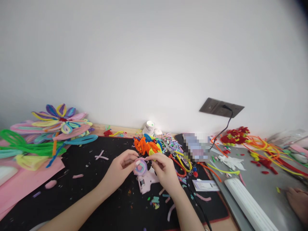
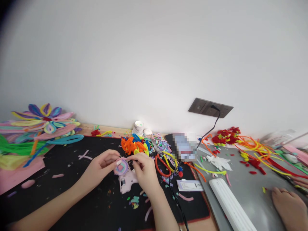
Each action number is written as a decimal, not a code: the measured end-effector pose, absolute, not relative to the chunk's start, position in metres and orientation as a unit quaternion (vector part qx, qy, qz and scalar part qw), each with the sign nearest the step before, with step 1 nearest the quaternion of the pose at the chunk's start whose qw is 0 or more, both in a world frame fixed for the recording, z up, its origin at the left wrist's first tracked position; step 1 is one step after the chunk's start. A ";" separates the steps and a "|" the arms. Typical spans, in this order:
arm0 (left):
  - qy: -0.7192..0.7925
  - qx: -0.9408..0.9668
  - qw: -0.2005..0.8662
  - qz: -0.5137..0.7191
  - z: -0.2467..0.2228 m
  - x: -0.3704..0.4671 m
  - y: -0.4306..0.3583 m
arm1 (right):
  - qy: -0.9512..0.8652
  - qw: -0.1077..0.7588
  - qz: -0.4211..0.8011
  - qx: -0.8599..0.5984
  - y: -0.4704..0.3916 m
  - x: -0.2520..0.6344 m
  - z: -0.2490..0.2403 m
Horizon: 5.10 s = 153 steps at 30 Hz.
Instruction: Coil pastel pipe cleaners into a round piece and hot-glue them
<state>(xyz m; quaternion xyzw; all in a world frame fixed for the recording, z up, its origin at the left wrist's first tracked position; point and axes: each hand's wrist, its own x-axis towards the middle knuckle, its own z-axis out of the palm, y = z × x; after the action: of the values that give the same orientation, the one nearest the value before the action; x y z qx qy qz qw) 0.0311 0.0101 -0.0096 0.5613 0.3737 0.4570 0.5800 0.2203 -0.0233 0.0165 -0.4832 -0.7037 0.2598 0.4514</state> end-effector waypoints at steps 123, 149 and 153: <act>0.379 0.571 0.559 0.467 -0.006 0.029 0.010 | -0.595 0.437 0.444 -0.507 -0.023 0.218 0.014; 0.342 0.436 0.711 0.433 0.000 0.030 0.008 | -0.620 0.461 0.458 -0.439 -0.025 0.223 0.023; 0.334 0.430 0.720 0.430 0.000 0.030 0.008 | -0.620 0.456 0.458 -0.445 -0.025 0.222 0.023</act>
<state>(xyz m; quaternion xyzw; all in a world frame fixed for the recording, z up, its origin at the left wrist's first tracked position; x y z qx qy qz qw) 0.0300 0.0079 -0.0002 0.4302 0.3338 0.4301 0.7201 0.2222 -0.0246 0.0232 -0.4450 -0.6196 0.4584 0.4561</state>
